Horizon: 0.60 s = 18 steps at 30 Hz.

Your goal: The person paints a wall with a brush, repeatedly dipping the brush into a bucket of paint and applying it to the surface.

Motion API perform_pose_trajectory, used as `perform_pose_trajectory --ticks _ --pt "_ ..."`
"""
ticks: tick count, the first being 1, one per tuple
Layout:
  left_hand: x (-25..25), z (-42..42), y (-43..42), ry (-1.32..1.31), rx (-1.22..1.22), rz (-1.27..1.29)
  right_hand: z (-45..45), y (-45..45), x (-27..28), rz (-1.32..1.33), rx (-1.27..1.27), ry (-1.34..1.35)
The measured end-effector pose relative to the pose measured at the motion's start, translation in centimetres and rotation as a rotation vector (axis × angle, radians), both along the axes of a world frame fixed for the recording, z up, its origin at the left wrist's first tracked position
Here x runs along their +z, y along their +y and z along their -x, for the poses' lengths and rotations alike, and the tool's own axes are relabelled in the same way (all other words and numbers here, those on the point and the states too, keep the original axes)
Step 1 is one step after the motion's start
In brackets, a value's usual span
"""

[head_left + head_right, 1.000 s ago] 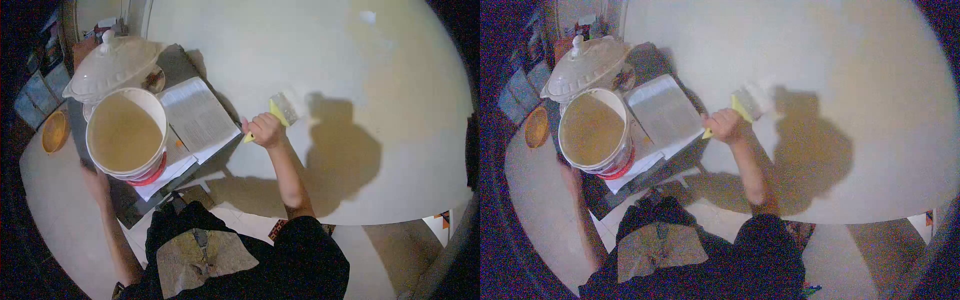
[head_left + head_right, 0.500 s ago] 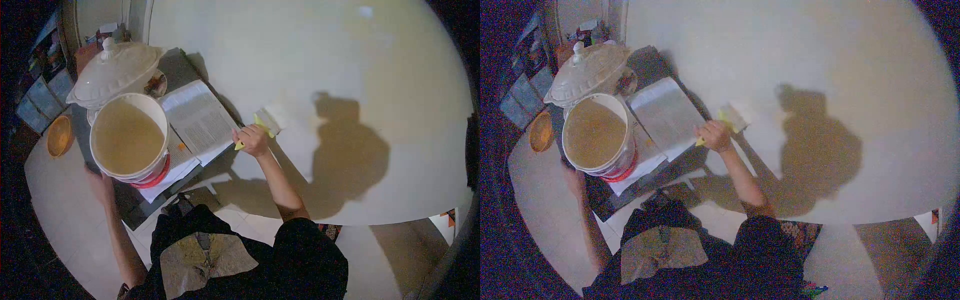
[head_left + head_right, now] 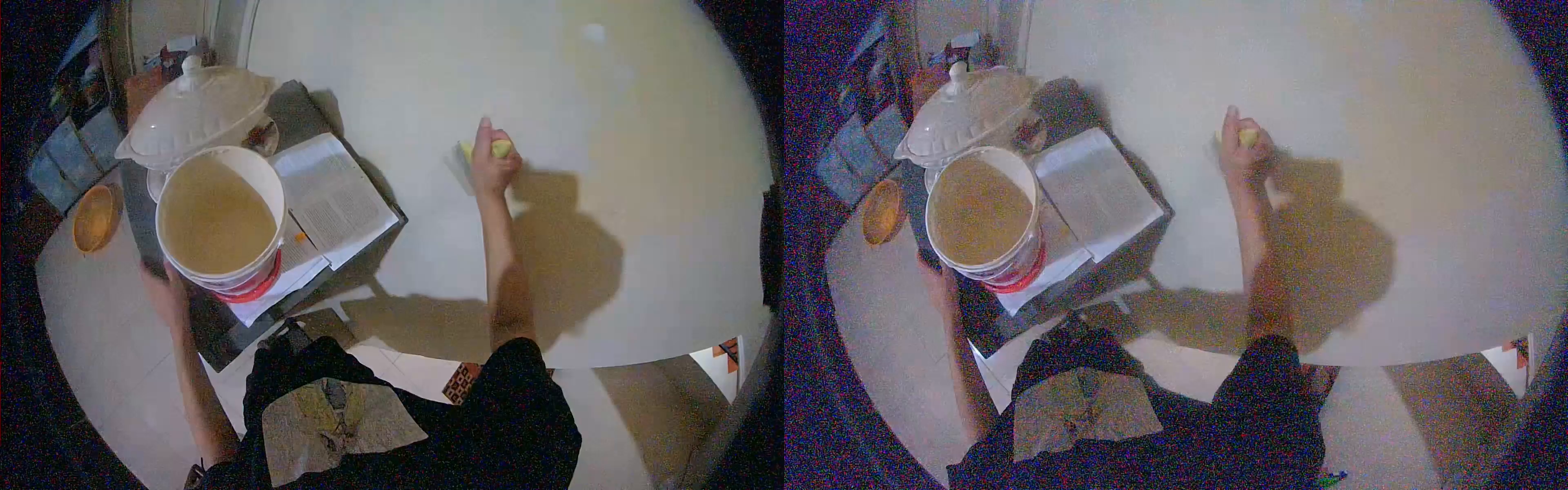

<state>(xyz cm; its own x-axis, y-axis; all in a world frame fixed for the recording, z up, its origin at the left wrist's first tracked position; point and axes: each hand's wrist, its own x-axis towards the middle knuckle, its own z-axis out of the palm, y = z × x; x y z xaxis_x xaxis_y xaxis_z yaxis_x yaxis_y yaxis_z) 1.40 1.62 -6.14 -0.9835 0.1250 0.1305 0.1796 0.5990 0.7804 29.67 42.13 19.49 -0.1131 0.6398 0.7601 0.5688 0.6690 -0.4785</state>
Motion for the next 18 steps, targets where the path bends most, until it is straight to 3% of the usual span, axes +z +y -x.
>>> perform_pose_trajectory --ticks 2,5,10,13,15,18 --pt "2.8 -0.8 0.5 -0.082 0.010 0.029 0.2 -0.9 1.8 0.052 -0.099 -0.054" --pt "3.2 -0.9 0.6 -0.086 0.014 0.020 -0.3 -1.0 4.4 0.050 0.245 0.203" --pt "2.2 -0.4 0.6 0.038 0.009 -0.050 -1.2 -0.1 7.4 -0.180 0.046 0.079" --pt "2.8 -0.6 0.6 0.021 -0.040 -0.097 -1.3 -1.0 9.7 -0.352 0.271 0.213" --pt "3.4 -1.1 0.8 0.027 0.021 -0.049 -1.2 -1.4 10.4 -0.453 0.208 0.207" --pt "1.4 -0.1 0.4 0.024 0.006 -0.029 -0.9 -4.7 11.2 -0.930 0.262 -0.084"
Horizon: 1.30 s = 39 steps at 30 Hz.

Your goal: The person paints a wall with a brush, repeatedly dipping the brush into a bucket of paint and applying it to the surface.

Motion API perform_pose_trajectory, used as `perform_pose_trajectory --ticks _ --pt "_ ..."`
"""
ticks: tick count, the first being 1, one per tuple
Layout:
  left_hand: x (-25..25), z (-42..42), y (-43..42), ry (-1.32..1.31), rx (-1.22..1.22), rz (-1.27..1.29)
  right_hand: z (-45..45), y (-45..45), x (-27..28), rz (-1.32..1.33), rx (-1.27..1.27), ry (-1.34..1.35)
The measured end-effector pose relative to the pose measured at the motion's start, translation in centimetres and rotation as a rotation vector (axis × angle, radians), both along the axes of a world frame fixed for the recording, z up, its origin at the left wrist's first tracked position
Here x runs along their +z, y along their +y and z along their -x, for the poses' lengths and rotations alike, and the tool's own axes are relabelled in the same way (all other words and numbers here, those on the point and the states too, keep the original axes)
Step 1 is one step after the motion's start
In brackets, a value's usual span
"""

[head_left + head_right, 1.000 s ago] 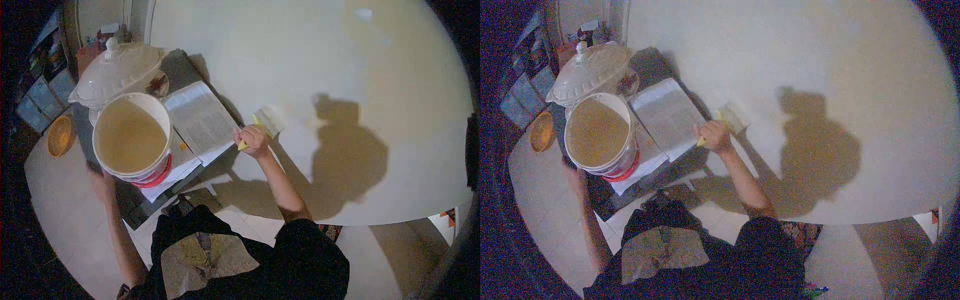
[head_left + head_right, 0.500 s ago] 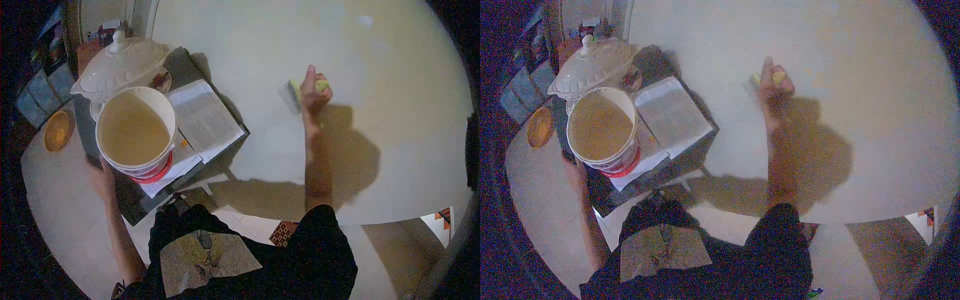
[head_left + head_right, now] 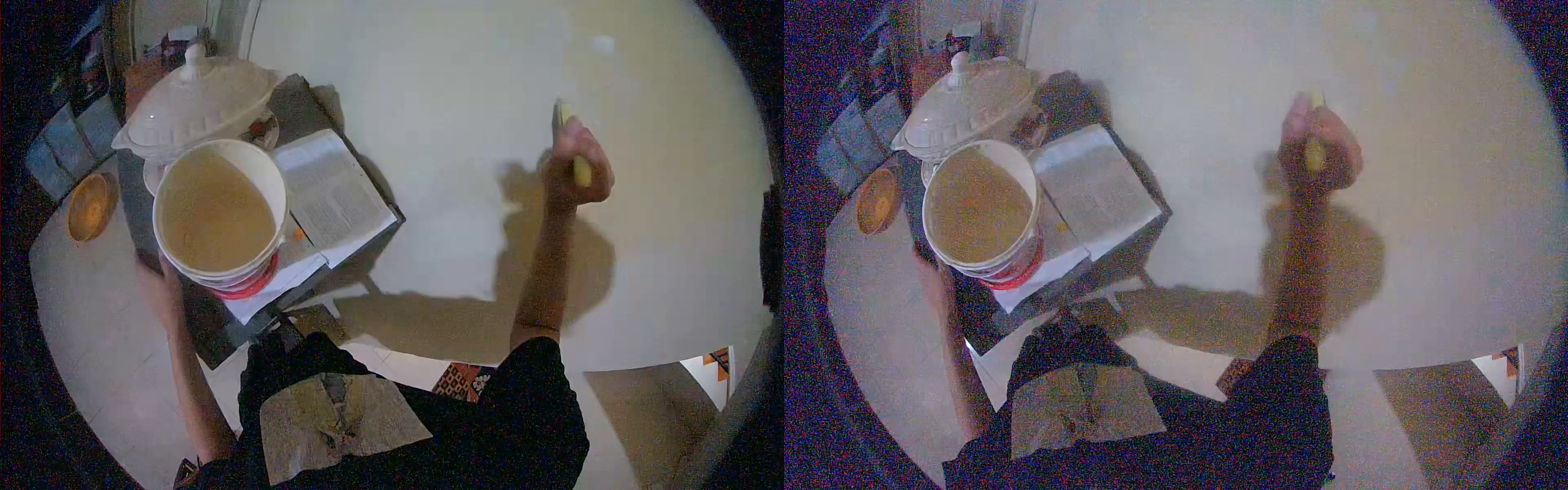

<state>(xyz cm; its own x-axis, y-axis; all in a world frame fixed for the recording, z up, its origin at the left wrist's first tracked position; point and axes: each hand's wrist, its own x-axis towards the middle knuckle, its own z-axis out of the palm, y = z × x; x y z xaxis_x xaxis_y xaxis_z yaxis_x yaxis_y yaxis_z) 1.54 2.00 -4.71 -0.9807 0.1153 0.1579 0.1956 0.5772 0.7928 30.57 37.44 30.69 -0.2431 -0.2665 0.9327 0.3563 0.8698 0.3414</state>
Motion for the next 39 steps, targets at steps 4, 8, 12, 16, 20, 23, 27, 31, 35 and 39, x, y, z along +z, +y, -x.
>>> perform_pose_trajectory --ticks 4,8,12,16,20,23,27,31,35,39 --pt "-3.2 0.8 -1.1 0.020 -0.024 0.044 -0.1 1.1 -5.7 0.442 0.131 -0.425" --pt "-0.9 0.3 -0.5 -0.039 -0.017 -0.015 0.7 1.1 -11.2 -0.022 0.076 -0.601" --pt "-2.0 1.0 -1.1 -0.056 -0.068 0.008 -0.3 0.9 -15.8 0.052 0.139 -0.633" --pt "-0.8 0.2 -0.7 0.034 -0.095 0.007 -0.8 1.0 -20.0 0.082 0.150 -0.623" --pt "-3.2 1.3 -1.1 -0.016 -0.111 -0.053 -1.0 0.6 -22.3 0.147 0.137 -0.628" --pt "-2.8 1.6 -1.1 0.029 -0.141 -0.047 -1.1 0.4 -24.0 0.210 0.157 -0.608" --pt "1.8 -0.7 -0.2 0.026 -0.165 -0.010 -2.0 1.4 -26.7 0.208 0.074 -0.715" --pt "0.8 -0.4 0.0 -0.054 -0.081 -0.019 -2.1 1.1 -26.8 0.272 0.100 -0.703" --pt "-1.3 0.7 -0.9 0.038 -0.167 -0.061 -1.9 0.3 -26.2 0.312 0.074 -0.714" --pt "-2.0 1.2 -0.7 0.068 -0.147 -0.092 -1.4 -0.8 -25.1 0.362 0.145 -0.666"
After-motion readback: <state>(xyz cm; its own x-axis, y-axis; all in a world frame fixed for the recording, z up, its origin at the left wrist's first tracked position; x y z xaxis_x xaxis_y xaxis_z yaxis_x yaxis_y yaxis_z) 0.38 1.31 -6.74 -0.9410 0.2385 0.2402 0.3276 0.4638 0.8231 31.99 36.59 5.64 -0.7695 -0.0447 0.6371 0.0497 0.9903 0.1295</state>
